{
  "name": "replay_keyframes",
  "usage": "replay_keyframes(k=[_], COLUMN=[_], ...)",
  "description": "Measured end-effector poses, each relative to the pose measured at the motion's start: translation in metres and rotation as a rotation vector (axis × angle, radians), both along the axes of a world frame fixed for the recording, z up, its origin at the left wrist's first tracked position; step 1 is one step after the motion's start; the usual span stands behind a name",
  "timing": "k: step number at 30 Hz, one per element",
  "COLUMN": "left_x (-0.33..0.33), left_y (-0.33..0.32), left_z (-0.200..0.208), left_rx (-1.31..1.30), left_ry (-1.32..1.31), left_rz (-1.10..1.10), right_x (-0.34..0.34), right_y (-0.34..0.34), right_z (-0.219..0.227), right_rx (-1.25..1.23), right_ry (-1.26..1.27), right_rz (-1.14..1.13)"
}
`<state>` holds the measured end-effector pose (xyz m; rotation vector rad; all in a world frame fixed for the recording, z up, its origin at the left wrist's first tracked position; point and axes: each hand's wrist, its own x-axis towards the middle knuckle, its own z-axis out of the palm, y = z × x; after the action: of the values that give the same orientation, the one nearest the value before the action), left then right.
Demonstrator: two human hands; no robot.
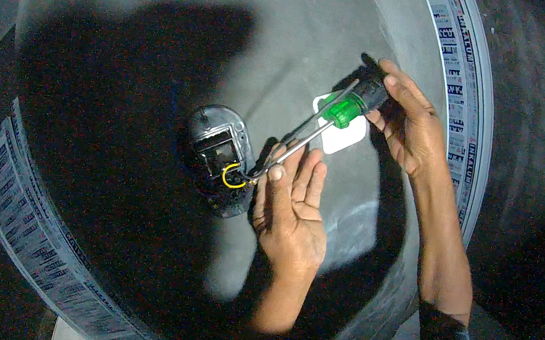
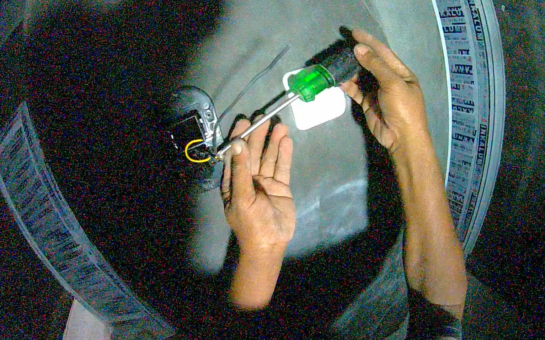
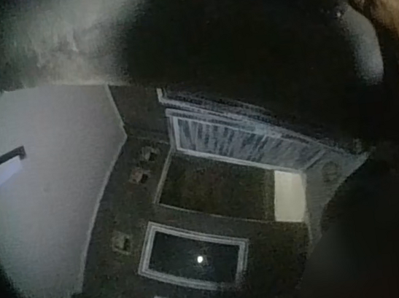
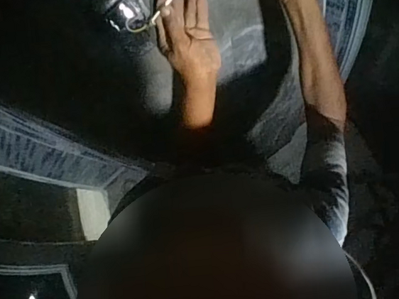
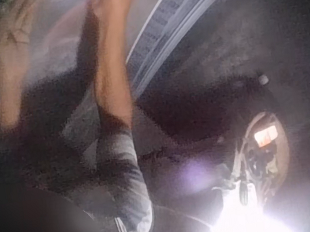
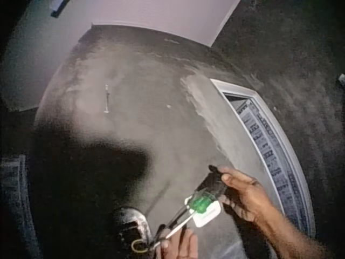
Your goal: The person installs an electrical fixture on a wall. They use a screwdriver to tighten screws on the fixture and pliers to strip and connect wires. The person secures the fixture to the wall and ensures the wiring is properly connected.
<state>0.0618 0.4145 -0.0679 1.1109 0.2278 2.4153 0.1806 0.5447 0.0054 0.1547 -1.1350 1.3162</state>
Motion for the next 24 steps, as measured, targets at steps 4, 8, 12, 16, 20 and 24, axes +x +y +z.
replay_keyframes(k=[4,8,12,16,20,24], left_x=[0.008,0.008,0.009,0.010,0.006,0.004], left_y=[0.005,0.006,0.004,0.007,0.009,0.010], left_z=[0.011,0.023,0.027,0.026,0.025,0.025], left_rx=[-0.110,-0.199,-0.209,-0.153,-0.092,-0.092], left_ry=[0.052,0.073,0.051,0.025,0.052,0.055], left_rz=[-0.020,-0.013,0.015,0.012,0.003,0.008], right_x=[-0.002,-0.003,-0.002,0.005,0.005,0.001], right_y=[-0.001,-0.003,-0.005,-0.006,-0.007,-0.007], right_z=[0.002,0.005,0.005,0.006,0.006,0.008], right_rx=[-0.002,-0.022,0.009,-0.014,-0.032,-0.012], right_ry=[0.063,-0.024,-0.016,0.010,-0.136,-0.014], right_rz=[0.125,-0.046,-0.040,0.097,-0.100,-0.004])
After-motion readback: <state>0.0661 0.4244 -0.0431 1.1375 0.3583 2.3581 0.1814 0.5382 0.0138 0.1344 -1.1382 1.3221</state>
